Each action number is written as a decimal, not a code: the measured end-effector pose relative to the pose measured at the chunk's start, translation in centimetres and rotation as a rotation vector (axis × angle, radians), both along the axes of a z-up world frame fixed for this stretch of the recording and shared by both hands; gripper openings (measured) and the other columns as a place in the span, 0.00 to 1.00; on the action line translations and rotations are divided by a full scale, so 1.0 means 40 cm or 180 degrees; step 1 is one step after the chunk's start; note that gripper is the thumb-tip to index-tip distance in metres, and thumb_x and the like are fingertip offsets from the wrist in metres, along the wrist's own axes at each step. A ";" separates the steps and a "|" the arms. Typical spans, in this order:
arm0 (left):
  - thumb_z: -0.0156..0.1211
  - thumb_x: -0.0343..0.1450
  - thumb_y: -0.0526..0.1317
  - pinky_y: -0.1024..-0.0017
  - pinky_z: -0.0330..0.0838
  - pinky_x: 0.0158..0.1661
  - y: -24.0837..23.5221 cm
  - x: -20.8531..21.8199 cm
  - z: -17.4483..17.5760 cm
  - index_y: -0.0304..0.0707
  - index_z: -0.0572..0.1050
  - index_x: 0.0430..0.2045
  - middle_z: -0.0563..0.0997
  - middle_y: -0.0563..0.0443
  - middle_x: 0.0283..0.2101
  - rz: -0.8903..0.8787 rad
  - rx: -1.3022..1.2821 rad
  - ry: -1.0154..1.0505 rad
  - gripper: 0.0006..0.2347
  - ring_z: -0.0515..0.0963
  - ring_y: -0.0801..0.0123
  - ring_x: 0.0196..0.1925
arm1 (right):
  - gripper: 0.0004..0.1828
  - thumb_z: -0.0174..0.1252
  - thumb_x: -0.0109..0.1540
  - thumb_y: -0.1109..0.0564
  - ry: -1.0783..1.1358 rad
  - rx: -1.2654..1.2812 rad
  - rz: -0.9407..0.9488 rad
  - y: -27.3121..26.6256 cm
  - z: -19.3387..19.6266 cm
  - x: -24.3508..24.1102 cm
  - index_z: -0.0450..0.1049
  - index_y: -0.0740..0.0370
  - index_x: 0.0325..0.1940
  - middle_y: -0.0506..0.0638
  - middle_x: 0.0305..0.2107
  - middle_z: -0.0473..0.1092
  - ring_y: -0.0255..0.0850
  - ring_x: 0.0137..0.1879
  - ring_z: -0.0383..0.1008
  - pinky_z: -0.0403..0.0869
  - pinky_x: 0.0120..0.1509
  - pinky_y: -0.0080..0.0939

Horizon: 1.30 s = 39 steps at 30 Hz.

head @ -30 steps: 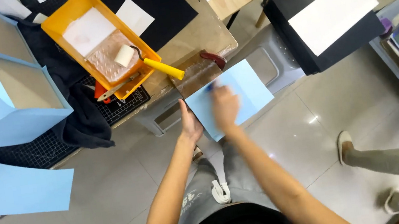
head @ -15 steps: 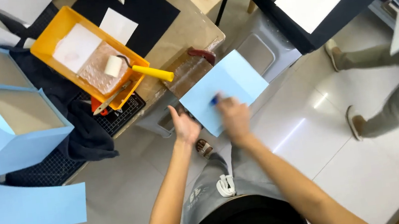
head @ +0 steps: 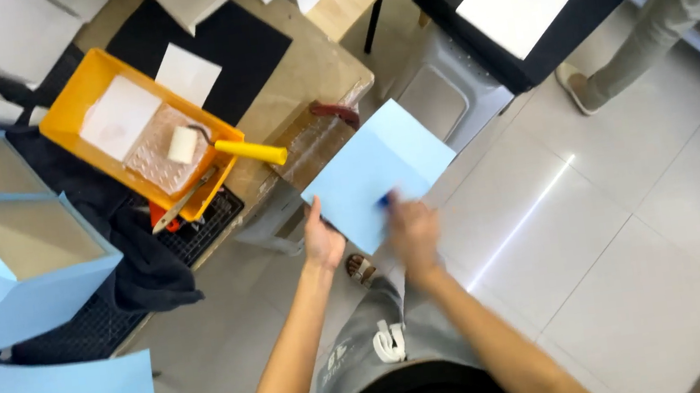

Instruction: The person applies glue to the edges of small cardboard boxes using a foam roller, then wraps each box with light blue paper and smooths the surface with a blue squeegee. The finished boxes are stacked on a nearby table.

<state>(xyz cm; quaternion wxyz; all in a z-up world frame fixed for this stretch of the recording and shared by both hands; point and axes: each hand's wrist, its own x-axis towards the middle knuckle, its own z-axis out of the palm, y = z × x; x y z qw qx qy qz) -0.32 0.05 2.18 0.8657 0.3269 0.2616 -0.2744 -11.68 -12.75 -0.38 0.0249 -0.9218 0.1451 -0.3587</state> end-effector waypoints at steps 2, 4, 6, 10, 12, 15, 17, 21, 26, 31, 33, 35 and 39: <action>0.58 0.74 0.43 0.51 0.63 0.64 -0.016 0.005 0.000 0.55 0.67 0.54 0.72 0.50 0.57 -0.0134 0.0185 -0.0020 0.14 0.72 0.59 0.59 | 0.17 0.57 0.65 0.50 -0.0017 0.0114 0.0473 0.057 0.017 -0.019 0.75 0.51 0.58 0.47 0.31 0.69 0.42 0.35 0.70 0.64 0.39 0.42; 0.61 0.74 0.41 0.53 0.65 0.62 0.014 0.001 -0.051 0.53 0.63 0.55 0.71 0.50 0.56 -0.0266 0.0362 -0.0092 0.17 0.72 0.61 0.58 | 0.20 0.62 0.62 0.46 -0.0071 0.0196 0.0945 0.021 -0.008 -0.039 0.76 0.46 0.58 0.45 0.35 0.71 0.40 0.39 0.73 0.65 0.42 0.40; 0.70 0.69 0.37 0.53 0.58 0.65 0.038 0.068 -0.156 0.46 0.70 0.59 0.75 0.48 0.60 -0.1240 0.1485 -0.0691 0.23 0.70 0.62 0.64 | 0.21 0.60 0.63 0.49 -0.0291 0.0698 -0.0149 -0.151 -0.070 0.006 0.75 0.51 0.61 0.47 0.41 0.73 0.40 0.47 0.75 0.69 0.52 0.38; 0.74 0.59 0.37 0.65 0.76 0.53 0.106 0.224 -0.191 0.31 0.77 0.50 0.85 0.44 0.48 -0.1794 0.1364 -0.1506 0.25 0.81 0.64 0.47 | 0.26 0.50 0.66 0.40 0.0348 0.1601 -0.1107 -0.291 0.022 0.058 0.65 0.34 0.70 0.39 0.48 0.73 0.38 0.46 0.73 0.59 0.52 0.42; 0.69 0.60 0.47 0.69 0.69 0.60 0.149 0.245 -0.103 0.32 0.78 0.52 0.84 0.47 0.53 -0.3321 0.1559 -0.1299 0.27 0.80 0.67 0.55 | 0.28 0.53 0.65 0.42 0.0643 0.1473 -0.0290 -0.287 0.059 0.035 0.63 0.34 0.71 0.37 0.33 0.66 0.34 0.40 0.66 0.52 0.53 0.41; 0.67 0.54 0.63 0.68 0.64 0.64 0.163 0.292 -0.030 0.39 0.70 0.61 0.77 0.49 0.62 -0.4486 0.2266 -0.1279 0.41 0.75 0.66 0.64 | 0.29 0.58 0.63 0.44 0.0907 0.0801 0.0550 -0.329 0.061 0.048 0.64 0.32 0.69 0.33 0.35 0.67 0.34 0.40 0.63 0.50 0.46 0.44; 0.68 0.58 0.60 0.67 0.63 0.47 0.190 0.318 -0.150 0.36 0.74 0.41 0.76 0.49 0.43 -0.4405 0.2477 -0.1737 0.28 0.74 0.63 0.46 | 0.30 0.59 0.61 0.42 0.1293 0.0863 0.0777 -0.382 0.022 0.077 0.65 0.29 0.68 0.36 0.37 0.70 0.38 0.42 0.66 0.54 0.50 0.52; 0.69 0.62 0.55 0.73 0.59 0.26 0.186 0.262 0.018 0.38 0.78 0.19 0.75 0.52 0.20 -0.4025 0.2574 -0.2036 0.18 0.71 0.69 0.23 | 0.22 0.50 0.60 0.30 0.1254 0.0651 0.1824 -0.350 0.069 0.133 0.74 0.28 0.55 0.33 0.31 0.70 0.34 0.38 0.65 0.52 0.51 0.47; 0.72 0.60 0.56 0.75 0.65 0.30 0.219 0.240 -0.070 0.43 0.81 0.21 0.78 0.57 0.22 -0.3542 0.2373 -0.1942 0.16 0.74 0.72 0.27 | 0.22 0.52 0.61 0.31 0.0995 0.0637 0.2150 -0.294 0.038 0.359 0.73 0.34 0.55 0.38 0.36 0.71 0.39 0.41 0.65 0.52 0.52 0.49; 0.74 0.61 0.54 0.77 0.69 0.30 0.195 0.228 -0.008 0.42 0.83 0.21 0.82 0.56 0.23 -0.3373 0.2268 -0.1869 0.15 0.78 0.74 0.26 | 0.23 0.56 0.60 0.33 0.1050 0.1126 0.2317 -0.326 0.108 0.322 0.73 0.33 0.57 0.40 0.34 0.69 0.41 0.42 0.66 0.56 0.50 0.47; 0.73 0.63 0.49 0.76 0.71 0.33 0.184 0.219 0.027 0.40 0.81 0.23 0.83 0.56 0.25 -0.3253 0.2267 -0.1873 0.12 0.77 0.75 0.30 | 0.17 0.58 0.58 0.35 0.1386 0.0849 0.2281 -0.373 0.104 0.190 0.76 0.31 0.51 0.37 0.29 0.69 0.39 0.39 0.65 0.53 0.52 0.47; 0.74 0.62 0.50 0.75 0.72 0.34 0.175 0.206 0.087 0.40 0.82 0.23 0.83 0.56 0.26 -0.3192 0.2269 -0.1836 0.13 0.78 0.74 0.30 | 0.13 0.57 0.61 0.38 0.1363 0.0821 0.2279 -0.356 0.090 0.182 0.76 0.31 0.49 0.36 0.29 0.70 0.37 0.38 0.65 0.53 0.51 0.46; 0.76 0.58 0.59 0.55 0.69 0.58 0.226 0.166 -0.060 0.40 0.75 0.45 0.80 0.44 0.49 -0.2495 0.3312 -0.2661 0.29 0.76 0.51 0.58 | 0.12 0.60 0.62 0.41 0.0893 0.0793 0.2191 -0.284 0.051 0.357 0.76 0.37 0.49 0.40 0.29 0.68 0.40 0.37 0.65 0.55 0.50 0.46</action>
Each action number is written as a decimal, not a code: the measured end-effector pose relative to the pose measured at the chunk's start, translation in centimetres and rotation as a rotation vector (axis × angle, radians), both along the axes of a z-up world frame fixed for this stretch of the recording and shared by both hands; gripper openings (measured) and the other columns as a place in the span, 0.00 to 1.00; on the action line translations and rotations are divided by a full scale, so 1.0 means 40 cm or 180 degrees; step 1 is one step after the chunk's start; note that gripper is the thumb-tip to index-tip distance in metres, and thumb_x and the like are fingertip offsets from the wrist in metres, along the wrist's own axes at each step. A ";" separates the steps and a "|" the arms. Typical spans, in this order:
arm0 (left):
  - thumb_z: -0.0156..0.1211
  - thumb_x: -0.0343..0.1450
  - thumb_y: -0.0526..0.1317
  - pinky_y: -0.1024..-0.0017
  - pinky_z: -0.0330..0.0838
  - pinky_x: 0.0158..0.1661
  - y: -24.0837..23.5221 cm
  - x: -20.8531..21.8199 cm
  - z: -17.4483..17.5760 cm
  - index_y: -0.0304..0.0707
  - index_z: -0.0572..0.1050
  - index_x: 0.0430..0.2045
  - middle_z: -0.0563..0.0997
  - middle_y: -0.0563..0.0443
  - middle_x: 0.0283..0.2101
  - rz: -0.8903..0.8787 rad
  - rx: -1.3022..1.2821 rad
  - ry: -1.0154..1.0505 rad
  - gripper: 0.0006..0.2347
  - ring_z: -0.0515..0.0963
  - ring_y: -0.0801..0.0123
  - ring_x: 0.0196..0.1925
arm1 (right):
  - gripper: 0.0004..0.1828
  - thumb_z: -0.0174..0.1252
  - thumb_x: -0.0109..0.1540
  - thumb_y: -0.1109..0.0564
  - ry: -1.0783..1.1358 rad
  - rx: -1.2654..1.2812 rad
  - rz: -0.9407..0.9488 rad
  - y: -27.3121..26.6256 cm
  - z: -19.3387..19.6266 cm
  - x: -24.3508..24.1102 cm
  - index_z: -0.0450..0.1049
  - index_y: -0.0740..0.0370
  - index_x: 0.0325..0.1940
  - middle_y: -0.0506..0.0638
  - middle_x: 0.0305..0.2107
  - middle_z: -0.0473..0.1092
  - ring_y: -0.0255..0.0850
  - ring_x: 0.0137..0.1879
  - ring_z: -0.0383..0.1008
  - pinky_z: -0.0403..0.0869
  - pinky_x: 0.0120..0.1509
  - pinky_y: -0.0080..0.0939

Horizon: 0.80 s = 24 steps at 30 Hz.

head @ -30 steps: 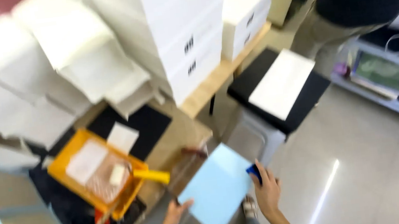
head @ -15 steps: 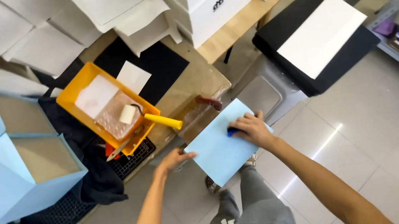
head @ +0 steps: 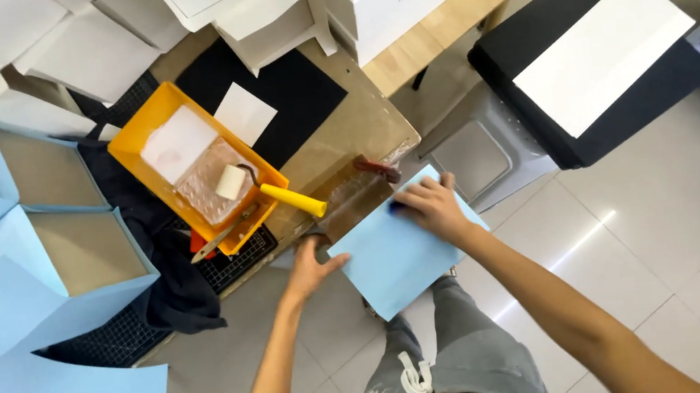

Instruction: The person applies glue to the edges of small cardboard boxes using a foam roller, then wraps each box with light blue paper and smooths the surface with a blue squeegee. The finished boxes are stacked on a nearby table.

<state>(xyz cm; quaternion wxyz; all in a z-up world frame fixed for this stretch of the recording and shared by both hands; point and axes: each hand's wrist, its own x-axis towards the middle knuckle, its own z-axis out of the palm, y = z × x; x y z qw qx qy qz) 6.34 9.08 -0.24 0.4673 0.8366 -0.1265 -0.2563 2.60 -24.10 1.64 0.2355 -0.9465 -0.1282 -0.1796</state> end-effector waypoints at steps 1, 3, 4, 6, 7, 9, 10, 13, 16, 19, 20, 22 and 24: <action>0.76 0.58 0.59 0.55 0.69 0.58 -0.034 -0.040 0.016 0.40 0.75 0.45 0.80 0.44 0.49 0.0015 0.0007 0.0016 0.29 0.76 0.51 0.58 | 0.12 0.60 0.62 0.41 0.0016 0.0007 0.0015 -0.008 -0.007 0.025 0.76 0.37 0.49 0.40 0.29 0.68 0.40 0.37 0.65 0.55 0.50 0.46; 0.68 0.67 0.47 0.59 0.69 0.50 -0.100 -0.121 0.045 0.44 0.67 0.40 0.66 0.53 0.48 0.0793 0.0880 -0.0989 0.17 0.72 0.55 0.53 | 0.20 0.61 0.60 0.36 0.0211 0.0639 -0.0294 -0.023 -0.024 0.057 0.75 0.34 0.55 0.36 0.30 0.66 0.37 0.41 0.66 0.54 0.54 0.47; 0.68 0.67 0.47 0.59 0.69 0.50 -0.148 -0.140 0.073 0.44 0.67 0.40 0.66 0.53 0.48 0.0797 0.0897 -0.0991 0.17 0.72 0.55 0.53 | 0.20 0.61 0.60 0.36 0.0211 0.0655 -0.0287 -0.041 -0.007 0.015 0.75 0.34 0.55 0.36 0.30 0.66 0.37 0.41 0.66 0.54 0.54 0.47; 0.51 0.73 0.32 0.58 0.63 0.60 -0.247 -0.188 0.132 0.33 0.77 0.40 0.77 0.46 0.50 -0.0792 0.0285 -0.2506 0.07 0.70 0.57 0.63 | 0.26 0.65 0.61 0.49 0.0671 0.2114 -0.1192 -0.082 0.033 -0.078 0.72 0.47 0.64 0.50 0.50 0.74 0.48 0.60 0.71 0.63 0.66 0.48; 0.51 0.73 0.32 0.58 0.63 0.60 -0.289 -0.182 0.116 0.33 0.77 0.40 0.77 0.46 0.50 -0.0793 0.0295 -0.2488 0.07 0.70 0.57 0.63 | 0.26 0.65 0.61 0.49 0.0690 0.2122 -0.1193 -0.090 0.063 -0.125 0.72 0.47 0.64 0.50 0.50 0.74 0.48 0.60 0.71 0.63 0.66 0.48; 0.45 0.73 0.34 0.56 0.59 0.65 -0.370 -0.166 0.075 0.46 0.67 0.61 0.68 0.53 0.65 -0.2223 0.0749 -0.2840 0.19 0.64 0.64 0.70 | 0.29 0.62 0.63 0.54 0.1275 0.2508 -0.1506 -0.107 0.120 -0.216 0.66 0.57 0.69 0.64 0.58 0.68 0.62 0.68 0.63 0.59 0.73 0.59; 0.45 0.73 0.34 0.56 0.59 0.65 -0.378 -0.138 0.057 0.46 0.67 0.61 0.68 0.53 0.65 -0.2223 0.0741 -0.2855 0.19 0.64 0.64 0.70 | 0.29 0.62 0.63 0.54 0.1260 0.2502 -0.1509 -0.111 0.107 -0.251 0.66 0.57 0.69 0.64 0.58 0.68 0.62 0.68 0.63 0.59 0.73 0.59; 0.51 0.74 0.43 0.41 0.53 0.66 -0.406 -0.030 0.029 0.54 0.66 0.61 0.68 0.58 0.65 -0.2766 0.0902 -0.2466 0.18 0.60 0.65 0.72 | 0.28 0.64 0.61 0.55 0.1369 0.2561 -0.1652 -0.126 0.073 -0.324 0.69 0.60 0.65 0.64 0.58 0.69 0.62 0.67 0.64 0.61 0.72 0.58; 0.58 0.70 0.46 0.32 0.46 0.67 -0.375 0.039 -0.005 0.58 0.68 0.58 0.69 0.62 0.65 -0.3205 0.0811 -0.1980 0.19 0.58 0.64 0.73 | 0.27 0.64 0.61 0.57 0.1301 0.2471 -0.1685 -0.108 0.045 -0.391 0.70 0.58 0.65 0.60 0.55 0.71 0.57 0.66 0.67 0.62 0.72 0.56; 0.68 0.63 0.33 0.41 0.32 0.69 -0.411 0.173 -0.027 0.52 0.71 0.55 0.75 0.55 0.61 -0.3181 -0.0318 -0.2251 0.25 0.70 0.63 0.66 | 0.17 0.60 0.62 0.58 0.0610 0.2078 -0.1139 -0.130 0.014 -0.355 0.76 0.55 0.55 0.48 0.45 0.77 0.42 0.51 0.78 0.72 0.59 0.40; 0.67 0.64 0.37 0.40 0.35 0.67 -0.403 0.163 0.018 0.52 0.70 0.57 0.71 0.55 0.64 -0.3495 0.0031 -0.1912 0.25 0.64 0.63 0.69 | 0.19 0.64 0.59 0.59 0.0835 0.2437 -0.1220 -0.106 -0.008 -0.362 0.78 0.54 0.55 0.45 0.38 0.75 0.37 0.43 0.77 0.73 0.53 0.35; 0.66 0.65 0.41 0.39 0.38 0.66 -0.396 0.146 0.080 0.52 0.69 0.58 0.67 0.56 0.66 -0.3804 0.0394 -0.1578 0.25 0.59 0.63 0.72 | 0.22 0.68 0.56 0.60 0.1042 0.2800 -0.1307 -0.079 -0.020 -0.353 0.80 0.53 0.56 0.43 0.30 0.72 0.32 0.35 0.77 0.74 0.47 0.30; 0.64 0.67 0.35 0.41 0.41 0.67 -0.405 0.140 0.131 0.42 0.71 0.55 0.71 0.51 0.58 -0.3909 0.0215 -0.1782 0.20 0.66 0.58 0.64 | 0.20 0.59 0.62 0.61 0.0871 0.2254 -0.0640 -0.077 0.018 -0.323 0.77 0.53 0.59 0.45 0.31 0.64 0.38 0.36 0.69 0.69 0.43 0.35</action>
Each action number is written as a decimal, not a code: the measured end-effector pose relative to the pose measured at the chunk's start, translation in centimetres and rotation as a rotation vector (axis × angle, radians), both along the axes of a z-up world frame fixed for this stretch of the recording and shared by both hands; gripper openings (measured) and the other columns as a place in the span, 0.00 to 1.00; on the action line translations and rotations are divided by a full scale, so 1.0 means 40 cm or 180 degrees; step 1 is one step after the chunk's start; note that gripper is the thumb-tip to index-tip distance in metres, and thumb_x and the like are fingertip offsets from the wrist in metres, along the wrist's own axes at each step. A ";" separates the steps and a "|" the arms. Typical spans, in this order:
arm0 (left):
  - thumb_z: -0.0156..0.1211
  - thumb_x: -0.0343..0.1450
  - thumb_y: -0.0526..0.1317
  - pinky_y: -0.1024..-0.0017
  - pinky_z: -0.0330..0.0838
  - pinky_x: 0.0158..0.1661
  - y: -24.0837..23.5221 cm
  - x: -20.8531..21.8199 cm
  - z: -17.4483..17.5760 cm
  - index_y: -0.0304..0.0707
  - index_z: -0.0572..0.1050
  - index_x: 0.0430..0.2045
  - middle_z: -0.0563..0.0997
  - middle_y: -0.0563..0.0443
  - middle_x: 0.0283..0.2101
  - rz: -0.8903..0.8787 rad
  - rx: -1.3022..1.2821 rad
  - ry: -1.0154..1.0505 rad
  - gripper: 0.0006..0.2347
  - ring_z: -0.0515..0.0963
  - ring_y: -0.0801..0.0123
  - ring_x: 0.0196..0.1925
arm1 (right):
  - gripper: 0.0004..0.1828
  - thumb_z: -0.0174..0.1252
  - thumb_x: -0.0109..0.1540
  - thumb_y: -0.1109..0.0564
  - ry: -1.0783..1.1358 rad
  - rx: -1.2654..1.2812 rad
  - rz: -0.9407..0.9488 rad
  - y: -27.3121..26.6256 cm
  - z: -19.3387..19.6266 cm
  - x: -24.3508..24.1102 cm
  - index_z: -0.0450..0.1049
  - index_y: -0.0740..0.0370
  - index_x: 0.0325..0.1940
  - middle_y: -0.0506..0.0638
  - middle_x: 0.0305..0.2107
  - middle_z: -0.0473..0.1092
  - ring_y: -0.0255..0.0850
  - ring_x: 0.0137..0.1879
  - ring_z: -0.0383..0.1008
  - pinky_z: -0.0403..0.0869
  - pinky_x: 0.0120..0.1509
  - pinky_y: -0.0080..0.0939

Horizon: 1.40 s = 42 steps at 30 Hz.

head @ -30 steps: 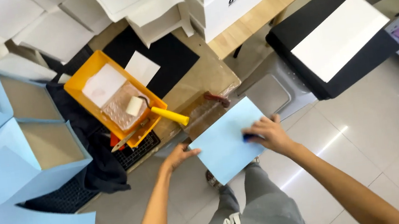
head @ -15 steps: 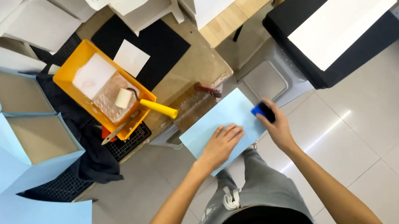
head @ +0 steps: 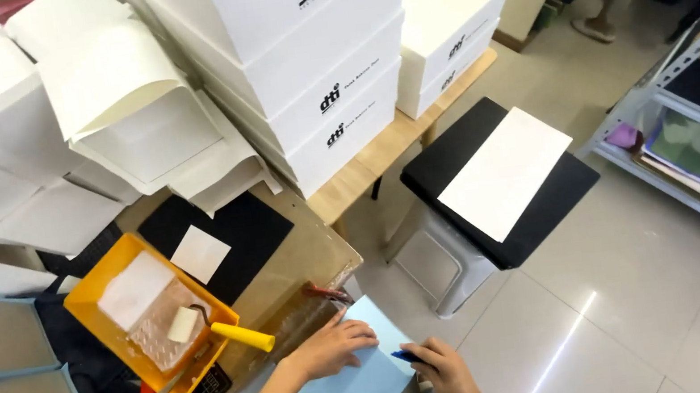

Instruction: The person applies glue to the edges of small cardboard boxes using a foam roller, then wraps each box with light blue paper and smooths the surface with a blue squeegee. The finished boxes are stacked on a nearby table.

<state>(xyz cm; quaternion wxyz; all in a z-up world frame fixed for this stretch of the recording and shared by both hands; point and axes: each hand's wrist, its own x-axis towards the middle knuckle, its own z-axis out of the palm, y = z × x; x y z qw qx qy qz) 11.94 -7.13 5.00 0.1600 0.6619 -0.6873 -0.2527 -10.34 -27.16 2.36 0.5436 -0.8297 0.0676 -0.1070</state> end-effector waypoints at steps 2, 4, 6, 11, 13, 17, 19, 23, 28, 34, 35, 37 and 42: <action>0.65 0.66 0.37 0.42 0.39 0.68 0.000 0.003 -0.013 0.45 0.72 0.54 0.72 0.53 0.57 0.0039 0.0067 0.0082 0.20 0.67 0.62 0.64 | 0.21 0.57 0.62 0.63 -0.0040 -0.0108 0.0129 0.003 0.028 0.007 0.77 0.52 0.59 0.45 0.32 0.65 0.38 0.37 0.68 0.69 0.43 0.35; 0.65 0.66 0.38 0.44 0.37 0.68 -0.003 0.011 -0.003 0.47 0.72 0.54 0.72 0.55 0.57 0.0071 0.0134 0.0149 0.20 0.67 0.65 0.63 | 0.22 0.56 0.62 0.65 -0.0092 -0.0219 0.0250 0.006 0.049 0.017 0.77 0.50 0.59 0.45 0.33 0.65 0.38 0.38 0.68 0.69 0.43 0.35; 0.65 0.66 0.39 0.43 0.35 0.68 -0.010 0.020 0.025 0.48 0.73 0.52 0.73 0.53 0.56 0.0088 0.0344 0.0389 0.19 0.67 0.64 0.64 | 0.21 0.53 0.63 0.67 -0.0530 -0.0596 0.0329 0.009 0.062 0.025 0.78 0.50 0.56 0.48 0.37 0.71 0.42 0.39 0.69 0.70 0.43 0.38; 0.67 0.65 0.40 0.41 0.35 0.67 -0.025 0.030 0.040 0.51 0.73 0.51 0.74 0.57 0.55 0.0073 0.0543 0.0384 0.20 0.67 0.66 0.63 | 0.22 0.48 0.66 0.64 -0.0699 -0.1177 0.0645 -0.002 0.045 0.016 0.75 0.45 0.59 0.44 0.46 0.73 0.42 0.42 0.69 0.62 0.43 0.42; 0.68 0.65 0.39 0.40 0.35 0.67 -0.029 0.036 0.043 0.51 0.73 0.51 0.74 0.59 0.55 0.0080 0.0564 0.0428 0.19 0.68 0.67 0.62 | 0.23 0.47 0.65 0.65 -0.0761 -0.1238 0.0711 -0.001 0.050 0.017 0.75 0.45 0.59 0.45 0.47 0.72 0.43 0.44 0.69 0.62 0.43 0.43; 0.68 0.65 0.39 0.42 0.35 0.67 -0.026 0.031 0.049 0.52 0.73 0.50 0.74 0.57 0.54 0.0095 0.0531 0.0410 0.19 0.69 0.67 0.62 | 0.22 0.50 0.66 0.65 -0.0839 -0.1281 0.0777 0.012 0.077 0.010 0.74 0.46 0.60 0.48 0.47 0.72 0.45 0.45 0.69 0.64 0.45 0.45; 0.68 0.65 0.38 0.42 0.34 0.68 -0.027 0.031 0.060 0.52 0.74 0.51 0.75 0.57 0.54 0.0137 0.0567 0.0423 0.19 0.69 0.67 0.62 | 0.21 0.51 0.66 0.64 -0.0854 -0.1234 0.0791 0.013 0.079 0.012 0.74 0.46 0.60 0.47 0.47 0.72 0.45 0.45 0.69 0.65 0.46 0.46; 0.67 0.66 0.41 0.43 0.35 0.68 -0.029 0.032 0.074 0.52 0.74 0.51 0.75 0.59 0.53 0.0146 0.0549 0.0423 0.18 0.69 0.68 0.62 | 0.23 0.51 0.65 0.67 -0.0901 -0.1318 0.0737 0.015 0.051 0.011 0.74 0.45 0.59 0.46 0.47 0.73 0.44 0.45 0.71 0.63 0.43 0.45; 0.68 0.64 0.49 0.51 0.36 0.66 -0.011 0.079 -0.182 0.54 0.74 0.54 0.78 0.59 0.55 0.0064 0.0048 0.0608 0.23 0.70 0.61 0.62 | 0.16 0.43 0.71 0.47 -0.0747 -0.0928 0.1144 -0.007 -0.067 0.003 0.77 0.49 0.48 0.39 0.46 0.74 0.37 0.54 0.73 0.54 0.60 0.45; 0.73 0.57 0.52 0.37 0.34 0.70 -0.023 0.104 -0.227 0.63 0.69 0.60 0.74 0.56 0.62 0.0086 0.0528 0.0671 0.33 0.62 0.62 0.70 | 0.12 0.50 0.68 0.51 -0.1314 -0.1874 0.0906 0.010 0.007 -0.011 0.80 0.49 0.45 0.44 0.44 0.77 0.46 0.56 0.73 0.60 0.61 0.57; 0.73 0.56 0.54 0.41 0.38 0.70 -0.026 0.094 -0.195 0.64 0.70 0.58 0.75 0.60 0.60 0.0050 0.0565 0.0584 0.33 0.64 0.65 0.68 | 0.11 0.52 0.68 0.50 -0.1294 -0.1905 0.0878 0.012 0.014 -0.020 0.80 0.49 0.44 0.43 0.44 0.77 0.46 0.55 0.73 0.60 0.62 0.57; 0.74 0.54 0.56 0.45 0.42 0.70 -0.042 0.128 -0.152 0.64 0.71 0.56 0.76 0.63 0.57 0.0016 0.0560 0.0409 0.33 0.66 0.68 0.66 | 0.10 0.54 0.67 0.49 -0.1355 -0.1992 0.0830 0.007 0.013 0.009 0.80 0.49 0.43 0.42 0.45 0.77 0.45 0.55 0.73 0.61 0.63 0.58; 0.76 0.50 0.61 0.53 0.43 0.70 -0.050 0.124 -0.139 0.71 0.73 0.47 0.77 0.75 0.52 0.0306 0.0789 0.0031 0.31 0.68 0.78 0.62 | 0.09 0.55 0.65 0.57 -0.1369 -0.1832 0.1011 0.004 0.008 0.032 0.81 0.49 0.42 0.43 0.41 0.78 0.44 0.51 0.75 0.60 0.65 0.59</action>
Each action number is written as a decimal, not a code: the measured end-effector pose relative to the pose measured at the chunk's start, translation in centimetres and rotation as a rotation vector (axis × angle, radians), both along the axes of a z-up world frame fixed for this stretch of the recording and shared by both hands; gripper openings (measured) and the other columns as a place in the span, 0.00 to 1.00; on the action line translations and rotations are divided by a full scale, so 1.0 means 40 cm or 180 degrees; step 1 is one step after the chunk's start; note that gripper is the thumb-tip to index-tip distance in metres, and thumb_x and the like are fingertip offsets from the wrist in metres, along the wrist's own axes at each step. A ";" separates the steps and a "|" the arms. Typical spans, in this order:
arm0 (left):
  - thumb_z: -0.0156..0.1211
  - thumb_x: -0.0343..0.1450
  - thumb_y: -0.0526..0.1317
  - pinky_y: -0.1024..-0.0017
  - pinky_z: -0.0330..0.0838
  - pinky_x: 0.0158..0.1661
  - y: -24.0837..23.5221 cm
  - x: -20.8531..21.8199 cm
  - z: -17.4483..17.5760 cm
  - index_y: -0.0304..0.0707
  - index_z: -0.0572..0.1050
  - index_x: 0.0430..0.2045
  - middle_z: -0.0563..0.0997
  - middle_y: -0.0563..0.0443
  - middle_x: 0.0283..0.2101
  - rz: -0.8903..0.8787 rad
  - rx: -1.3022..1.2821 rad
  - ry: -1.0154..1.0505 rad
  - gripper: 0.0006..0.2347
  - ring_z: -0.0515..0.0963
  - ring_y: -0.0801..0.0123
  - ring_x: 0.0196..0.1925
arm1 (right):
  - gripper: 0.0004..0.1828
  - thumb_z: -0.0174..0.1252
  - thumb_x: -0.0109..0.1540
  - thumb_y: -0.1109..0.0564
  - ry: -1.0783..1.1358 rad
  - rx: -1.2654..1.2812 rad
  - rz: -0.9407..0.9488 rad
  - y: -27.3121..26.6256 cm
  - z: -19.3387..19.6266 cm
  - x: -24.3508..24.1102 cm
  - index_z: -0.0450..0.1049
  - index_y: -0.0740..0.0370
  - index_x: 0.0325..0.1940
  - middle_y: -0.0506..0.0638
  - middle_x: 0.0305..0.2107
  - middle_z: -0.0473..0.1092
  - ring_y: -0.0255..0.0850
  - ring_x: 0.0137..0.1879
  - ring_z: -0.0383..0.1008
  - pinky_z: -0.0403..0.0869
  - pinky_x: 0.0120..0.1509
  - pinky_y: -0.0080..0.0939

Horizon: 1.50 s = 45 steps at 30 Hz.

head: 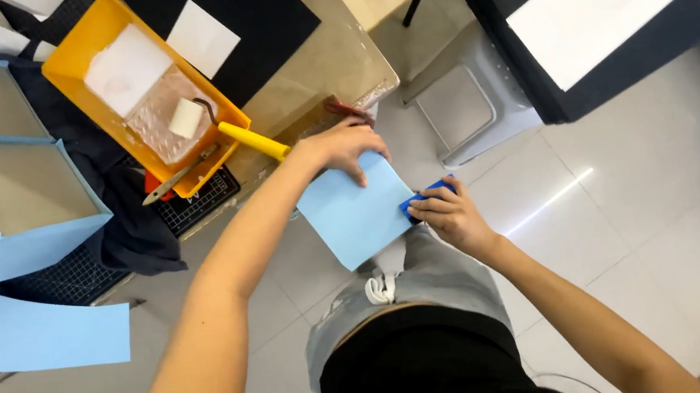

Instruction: The person applies glue to the edges of small cardboard boxes using a foam roller, then wraps each box with light blue paper and smooths the surface with a blue squeegee. The finished boxes are stacked on a nearby table.

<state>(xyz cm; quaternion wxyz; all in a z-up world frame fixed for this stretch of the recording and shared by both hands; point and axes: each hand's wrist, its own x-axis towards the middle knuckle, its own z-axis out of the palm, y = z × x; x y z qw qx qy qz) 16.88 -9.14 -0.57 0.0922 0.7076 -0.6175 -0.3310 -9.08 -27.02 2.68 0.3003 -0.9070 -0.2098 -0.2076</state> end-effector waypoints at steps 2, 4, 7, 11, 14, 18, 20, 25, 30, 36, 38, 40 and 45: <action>0.77 0.49 0.61 0.53 0.44 0.70 -0.008 0.006 -0.022 0.70 0.73 0.45 0.77 0.75 0.50 0.0041 -0.0004 0.0036 0.31 0.69 0.79 0.62 | 0.10 0.55 0.64 0.58 0.0013 -0.0031 0.0074 0.020 -0.024 0.091 0.81 0.49 0.45 0.43 0.42 0.78 0.43 0.51 0.74 0.59 0.66 0.59; 0.77 0.48 0.61 0.52 0.45 0.69 -0.015 0.005 -0.028 0.69 0.74 0.44 0.78 0.76 0.48 0.0076 0.0004 0.0105 0.30 0.70 0.80 0.61 | 0.12 0.55 0.64 0.60 0.0059 -0.0050 0.0142 0.039 -0.045 0.156 0.81 0.48 0.47 0.43 0.44 0.77 0.43 0.51 0.73 0.57 0.67 0.60; 0.77 0.50 0.61 0.49 0.45 0.70 -0.014 0.000 0.010 0.66 0.72 0.48 0.77 0.71 0.51 -0.0100 0.0113 0.0067 0.32 0.70 0.73 0.62 | 0.12 0.60 0.60 0.61 -0.0056 -0.0120 -0.0083 0.046 -0.050 0.149 0.81 0.47 0.45 0.40 0.42 0.78 0.38 0.52 0.74 0.57 0.69 0.55; 0.77 0.50 0.60 0.52 0.47 0.69 -0.018 -0.013 0.026 0.65 0.73 0.47 0.79 0.68 0.50 0.0010 0.0068 0.0127 0.31 0.70 0.73 0.62 | 0.12 0.60 0.59 0.61 0.0193 -0.0027 0.0055 0.005 -0.007 0.048 0.83 0.48 0.43 0.44 0.40 0.79 0.44 0.50 0.75 0.58 0.68 0.59; 0.76 0.49 0.61 0.52 0.50 0.68 -0.025 0.006 -0.007 0.64 0.73 0.48 0.79 0.65 0.49 -0.0047 0.0047 0.0032 0.32 0.71 0.70 0.61 | 0.12 0.60 0.60 0.61 0.0086 -0.0036 -0.0021 0.023 -0.053 0.170 0.83 0.48 0.43 0.43 0.39 0.79 0.42 0.49 0.74 0.59 0.67 0.57; 0.78 0.51 0.58 0.56 0.47 0.69 -0.026 -0.001 0.048 0.64 0.75 0.48 0.80 0.63 0.50 0.0035 0.0155 0.0099 0.30 0.70 0.70 0.63 | 0.14 0.60 0.61 0.63 0.0204 0.0088 -0.0035 0.002 -0.048 0.127 0.82 0.50 0.47 0.46 0.41 0.78 0.45 0.50 0.73 0.60 0.68 0.58; 0.78 0.50 0.58 0.56 0.47 0.69 -0.026 -0.008 0.043 0.63 0.75 0.46 0.81 0.63 0.49 0.0079 0.0139 0.0087 0.30 0.71 0.71 0.62 | 0.12 0.60 0.61 0.62 0.0172 -0.0083 -0.0042 -0.012 -0.038 0.031 0.82 0.48 0.45 0.42 0.41 0.78 0.42 0.50 0.74 0.59 0.69 0.56; 0.78 0.49 0.59 0.57 0.48 0.69 -0.036 -0.002 0.014 0.66 0.75 0.45 0.81 0.64 0.49 0.0011 0.0210 0.0080 0.30 0.71 0.71 0.62 | 0.13 0.56 0.62 0.61 0.0071 -0.0136 0.0072 0.033 -0.061 0.176 0.82 0.46 0.44 0.43 0.39 0.78 0.44 0.48 0.74 0.62 0.67 0.59; 0.78 0.49 0.58 0.56 0.47 0.70 -0.034 -0.004 -0.004 0.62 0.74 0.46 0.81 0.61 0.50 0.0070 0.0210 0.0010 0.31 0.71 0.69 0.63 | 0.12 0.59 0.62 0.60 0.0162 -0.0125 0.0046 0.034 -0.006 0.098 0.82 0.46 0.44 0.43 0.40 0.78 0.44 0.49 0.74 0.62 0.66 0.59; 0.79 0.47 0.59 0.55 0.49 0.70 -0.052 0.022 -0.069 0.61 0.74 0.48 0.81 0.62 0.51 -0.0052 0.0215 -0.0102 0.34 0.72 0.69 0.63 | 0.12 0.61 0.60 0.61 -0.0138 -0.0483 -0.0127 0.041 -0.087 0.247 0.83 0.43 0.42 0.40 0.37 0.78 0.40 0.46 0.74 0.64 0.65 0.53; 0.79 0.47 0.59 0.54 0.49 0.70 -0.037 0.009 -0.055 0.59 0.73 0.48 0.81 0.60 0.51 -0.0027 0.0139 -0.0068 0.34 0.72 0.67 0.63 | 0.11 0.60 0.60 0.60 -0.0047 -0.0397 -0.0130 0.051 -0.066 0.216 0.82 0.44 0.42 0.39 0.37 0.78 0.40 0.47 0.74 0.64 0.65 0.53; 0.79 0.48 0.59 0.53 0.50 0.70 -0.022 0.003 -0.037 0.58 0.73 0.48 0.81 0.59 0.51 -0.0015 0.0046 -0.0083 0.34 0.72 0.65 0.63 | 0.11 0.59 0.61 0.59 -0.0006 -0.0325 -0.0150 0.043 -0.037 0.155 0.82 0.44 0.42 0.39 0.38 0.78 0.40 0.47 0.74 0.64 0.65 0.52; 0.75 0.53 0.53 0.47 0.50 0.71 0.068 -0.127 0.057 0.45 0.65 0.62 0.64 0.44 0.68 0.0925 -0.0777 -0.1052 0.40 0.57 0.55 0.74 | 0.11 0.61 0.59 0.59 0.0463 -0.0348 -0.0125 -0.012 0.009 -0.072 0.82 0.40 0.39 0.34 0.39 0.78 0.34 0.48 0.75 0.65 0.65 0.47</action>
